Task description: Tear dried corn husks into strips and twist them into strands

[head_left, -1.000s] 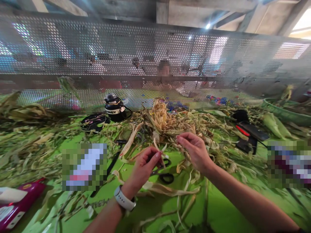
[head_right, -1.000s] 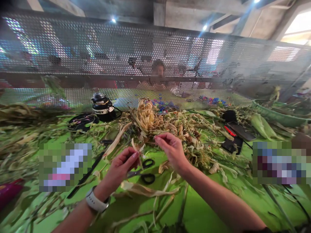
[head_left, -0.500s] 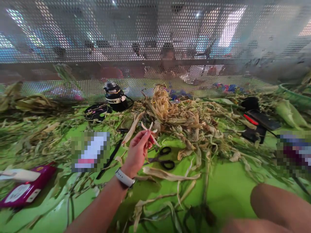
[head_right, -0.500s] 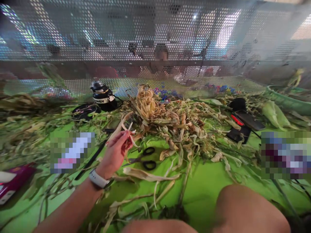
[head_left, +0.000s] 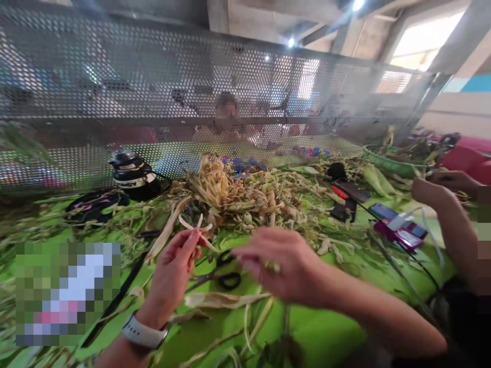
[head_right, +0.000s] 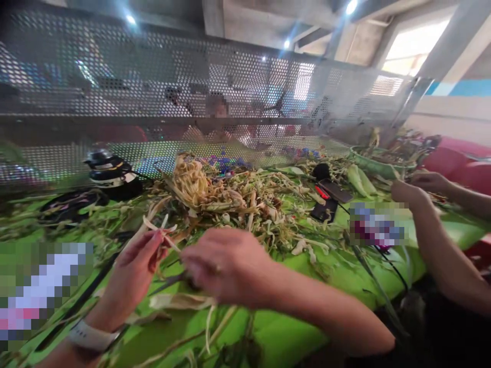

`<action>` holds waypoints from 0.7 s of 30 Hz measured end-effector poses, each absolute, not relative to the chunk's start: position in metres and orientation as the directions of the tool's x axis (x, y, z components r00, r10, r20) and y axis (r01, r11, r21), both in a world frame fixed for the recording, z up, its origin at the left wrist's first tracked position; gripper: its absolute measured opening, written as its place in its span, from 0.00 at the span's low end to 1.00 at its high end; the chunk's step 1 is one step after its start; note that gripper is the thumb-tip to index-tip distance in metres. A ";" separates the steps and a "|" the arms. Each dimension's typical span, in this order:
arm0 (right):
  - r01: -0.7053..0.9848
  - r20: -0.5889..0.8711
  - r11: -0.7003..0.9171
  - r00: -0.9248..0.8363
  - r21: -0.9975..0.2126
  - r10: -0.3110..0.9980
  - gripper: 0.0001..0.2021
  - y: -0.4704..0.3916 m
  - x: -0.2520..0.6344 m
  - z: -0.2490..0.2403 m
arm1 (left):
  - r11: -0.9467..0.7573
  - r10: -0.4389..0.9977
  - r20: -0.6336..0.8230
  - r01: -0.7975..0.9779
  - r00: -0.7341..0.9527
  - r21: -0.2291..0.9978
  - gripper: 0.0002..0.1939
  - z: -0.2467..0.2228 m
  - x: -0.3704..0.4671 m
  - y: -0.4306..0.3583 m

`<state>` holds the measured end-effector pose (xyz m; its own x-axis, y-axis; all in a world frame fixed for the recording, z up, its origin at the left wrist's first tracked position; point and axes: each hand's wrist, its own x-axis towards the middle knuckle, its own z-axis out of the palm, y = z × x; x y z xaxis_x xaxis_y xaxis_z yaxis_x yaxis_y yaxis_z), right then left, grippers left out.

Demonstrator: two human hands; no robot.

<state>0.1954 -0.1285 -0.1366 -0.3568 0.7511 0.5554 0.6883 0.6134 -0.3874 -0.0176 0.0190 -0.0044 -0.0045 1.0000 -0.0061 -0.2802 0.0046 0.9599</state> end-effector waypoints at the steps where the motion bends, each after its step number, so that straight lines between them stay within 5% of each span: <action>1: 0.703 0.514 0.591 -0.364 -0.395 0.777 0.12 -0.082 0.214 -0.079 | -0.009 1.000 0.007 -0.242 -0.010 0.970 0.11 -0.005 -0.017 0.019; 4: 0.838 0.457 0.385 -0.189 -0.387 0.869 0.11 0.006 0.258 0.049 | -0.030 0.999 0.027 -0.150 -0.019 0.988 0.14 -0.004 -0.015 0.018; 6: 0.941 0.304 0.173 -0.081 -0.290 0.949 0.11 0.022 0.275 0.079 | -0.025 1.000 0.025 -0.071 0.003 0.997 0.14 -0.003 -0.013 0.018; 12: 0.974 0.042 0.174 -0.170 -0.145 0.985 0.09 0.025 0.281 0.043 | -0.034 0.987 0.016 0.114 0.159 0.993 0.17 0.001 -0.007 0.019; 18: 0.970 0.003 0.216 -0.217 -0.112 0.976 0.09 0.041 0.263 0.032 | -0.077 0.945 -0.024 0.291 0.326 0.954 0.16 -0.013 -0.006 0.022; 21: 0.973 -0.004 0.205 -0.207 -0.103 0.978 0.09 0.041 0.260 0.031 | -0.257 0.943 0.104 0.497 0.316 0.829 0.13 -0.014 -0.009 0.024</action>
<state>0.2602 0.0412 0.0312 -0.2070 0.9783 -0.0045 0.9732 0.2054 -0.1031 -0.0088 0.0241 -0.0136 0.3160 0.9431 0.1036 0.4969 -0.2575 0.8288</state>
